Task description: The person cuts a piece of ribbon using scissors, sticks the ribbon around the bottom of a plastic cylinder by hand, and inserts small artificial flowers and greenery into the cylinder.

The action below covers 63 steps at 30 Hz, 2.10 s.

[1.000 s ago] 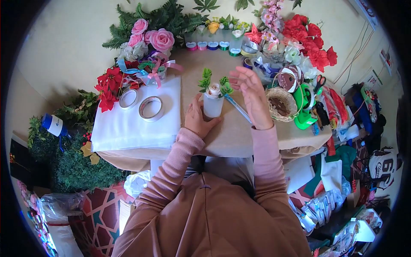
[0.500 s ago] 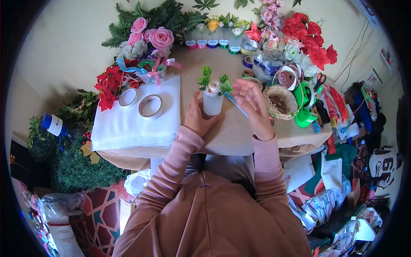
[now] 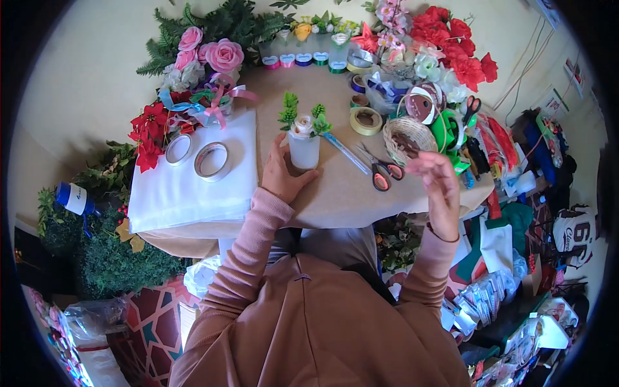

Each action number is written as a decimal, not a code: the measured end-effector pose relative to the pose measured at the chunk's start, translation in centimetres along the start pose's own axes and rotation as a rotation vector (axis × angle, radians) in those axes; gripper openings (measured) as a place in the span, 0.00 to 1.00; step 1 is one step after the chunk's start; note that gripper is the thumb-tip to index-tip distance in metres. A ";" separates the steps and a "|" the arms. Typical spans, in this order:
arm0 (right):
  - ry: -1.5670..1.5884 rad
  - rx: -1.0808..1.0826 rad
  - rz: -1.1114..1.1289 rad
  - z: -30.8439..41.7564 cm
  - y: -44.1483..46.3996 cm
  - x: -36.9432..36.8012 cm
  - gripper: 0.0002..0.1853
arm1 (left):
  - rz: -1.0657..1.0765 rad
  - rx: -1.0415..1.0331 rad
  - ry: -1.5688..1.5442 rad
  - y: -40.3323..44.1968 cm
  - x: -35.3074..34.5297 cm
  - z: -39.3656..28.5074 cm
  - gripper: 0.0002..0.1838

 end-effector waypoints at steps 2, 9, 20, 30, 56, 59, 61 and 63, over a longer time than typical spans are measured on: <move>-0.022 0.007 -0.031 0.3 -0.7 1.1 0.15 | -0.001 -0.015 0.004 0.0 0.2 -0.2 0.52; -0.086 -0.074 -0.081 -0.9 -1.7 2.4 0.10 | 0.017 -0.032 0.036 0.0 0.2 -0.5 0.53; -0.027 -0.137 0.066 -4.7 -1.2 -1.7 0.07 | 0.000 -0.016 0.018 0.0 0.0 0.0 0.52; -0.089 -0.162 0.055 -5.2 -1.5 -1.1 0.06 | -0.016 -0.058 0.081 -0.1 0.2 -0.2 0.53; -0.926 0.261 0.070 0.1 17.0 -1.6 0.07 | -0.038 -0.086 0.056 -0.2 0.5 -0.9 0.47; -1.231 0.036 0.290 -6.8 22.8 -0.2 0.06 | -0.031 -0.061 0.024 -0.2 0.1 -0.1 0.48; -1.494 -0.164 0.453 -11.5 24.9 0.8 0.08 | -0.058 -0.127 0.048 -0.2 0.3 -0.7 0.48; -1.599 -0.246 0.508 -14.0 25.9 1.6 0.10 | -0.022 -0.079 0.036 0.2 0.1 0.0 0.49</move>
Point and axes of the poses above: each hand's wrist, its own y-axis towards the middle knuckle, its own x-axis out of the back of the hand, z = x × y, the point moved 9 cm from there along y, towards the middle knuckle, and after that the axes turned 11 degrees about y, right-handed, at the moved point
